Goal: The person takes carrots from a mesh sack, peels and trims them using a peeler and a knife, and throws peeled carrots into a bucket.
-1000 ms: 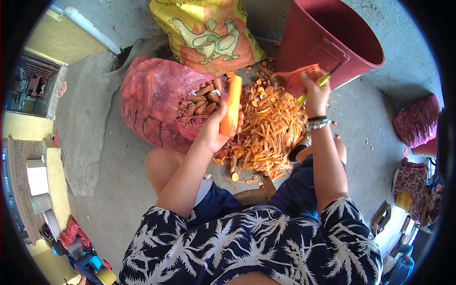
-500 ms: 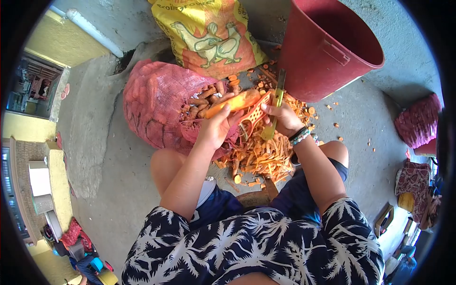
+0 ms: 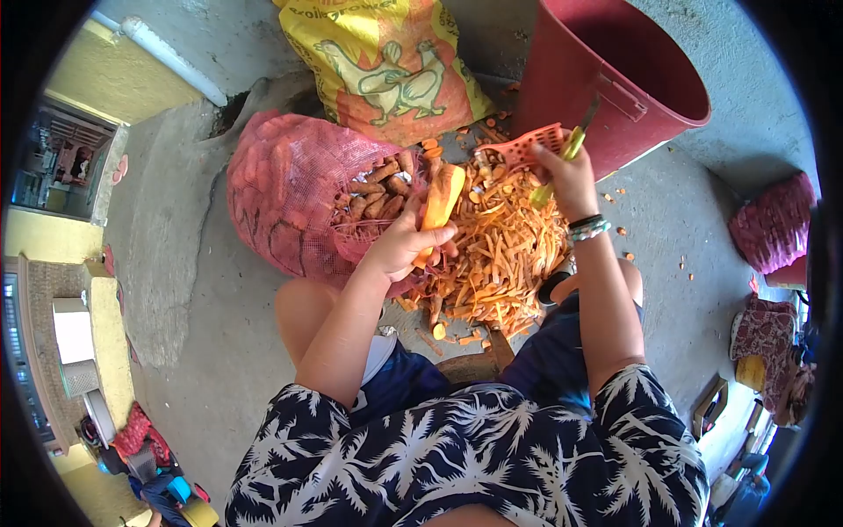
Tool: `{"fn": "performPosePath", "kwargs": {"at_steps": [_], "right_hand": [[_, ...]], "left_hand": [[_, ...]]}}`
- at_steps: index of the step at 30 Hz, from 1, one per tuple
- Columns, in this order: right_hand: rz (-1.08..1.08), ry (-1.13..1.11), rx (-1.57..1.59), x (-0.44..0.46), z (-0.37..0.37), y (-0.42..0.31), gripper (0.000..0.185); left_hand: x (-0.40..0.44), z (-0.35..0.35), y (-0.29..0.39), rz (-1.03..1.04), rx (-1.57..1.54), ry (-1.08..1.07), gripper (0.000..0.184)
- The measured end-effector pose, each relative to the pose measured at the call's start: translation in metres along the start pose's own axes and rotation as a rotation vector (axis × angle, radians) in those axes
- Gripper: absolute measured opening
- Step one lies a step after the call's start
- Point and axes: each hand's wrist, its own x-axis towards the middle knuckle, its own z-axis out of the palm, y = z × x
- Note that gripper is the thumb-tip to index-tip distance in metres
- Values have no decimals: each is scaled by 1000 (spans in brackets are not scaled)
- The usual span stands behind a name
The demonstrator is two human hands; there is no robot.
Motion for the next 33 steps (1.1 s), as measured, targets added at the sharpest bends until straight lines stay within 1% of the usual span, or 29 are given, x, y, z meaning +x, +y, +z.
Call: {"fn": "performPosePath", "kwargs": {"at_steps": [1, 3, 4, 5, 6, 7, 8, 9, 11, 12, 13, 14, 15, 16, 17, 18, 19, 21, 22, 23, 24, 25, 27, 28, 29, 31, 32, 33], "right_hand": [[-24, -2, -10, -11, 13, -5, 25], [-28, -70, -147, -30, 39, 1, 35], [-142, -46, -261, -31, 45, 6, 39], [-254, -20, -375, -33, 48, 14, 43], [-282, 91, -381, -16, 40, 27, 43], [-190, 181, -454, -4, 31, 21, 35], [-378, 316, -509, 4, 18, 14, 26], [-447, 422, -455, 19, -1, 22, 20], [-330, 563, -566, 19, -12, 3, 22], [-339, 497, -534, 19, -9, 11, 28], [-290, 276, -528, 13, -5, 19, 38], [-401, 206, -579, 0, 13, 39, 40], [-442, 200, -630, -4, 21, 47, 39], [-483, 195, -681, -7, 29, 55, 38], [-453, 258, -735, -4, 27, 57, 34], [-165, 325, -675, -4, 22, 13, 27], [-306, 453, -614, 17, 0, 27, 24], [-282, 342, -368, 30, -7, 53, 25], [-517, 342, -571, 9, 17, 50, 25], [-634, 336, -672, -1, 28, 45, 25], [-753, 339, -770, -10, 40, 40, 25], [-572, 358, -721, -7, 36, 32, 25], [-206, 391, -611, 2, 23, 25, 26], [-165, 477, -512, 15, 9, 30, 25], [-124, 457, -440, 20, 0, 39, 25], [-270, 310, -531, -7, 24, 36, 31], [-395, 277, -686, -21, 39, 51, 37], [-397, 274, -686, -16, 37, 53, 37]], "left_hand": [[2, 4, -3, 1, 0, -2, 52], [7, 10, -13, 28, 119, 119, 43], [10, 7, -18, -106, 192, 90, 32], [11, 7, -25, -114, 193, 91, 32], [13, 10, -32, -97, 224, 118, 27], [13, 14, -34, -78, 256, 145, 22], [13, 16, -34, -83, 267, 126, 22], [11, 16, -34, -81, 268, 126, 22], [7, 13, -33, -108, 286, 137, 22], [12, 5, -39, -114, 371, 164, 25], [19, -1, -47, -107, 366, 163, 25], [25, -8, -56, 71, 633, 211, 27], [25, -7, -55, 248, 899, 259, 29], [23, -5, -52, 167, 877, 216, 32], [20, -4, -57, 154, 875, 217, 32], [16, -4, -60, 144, 868, 244, 31], [15, -4, -60, 144, 862, 273, 31], [14, -4, -57, 188, 815, 303, 32], [21, -8, -59, 209, 865, 297, 33], [25, -10, -61, 228, 917, 293, 34], [25, -6, -57, 232, 867, 289, 35], [23, -2, -55, 226, 869, 288, 35], [18, 3, -54, 200, 974, 363, 33], [15, 2, -53, 200, 978, 364, 33], [14, 1, -52, 214, 945, 375, 31], [18, 0, -50, 239, 906, 389, 30], [21, -1, -50, 309, 870, 357, 29], [22, -3, -50, 373, 836, 325, 28]]}}
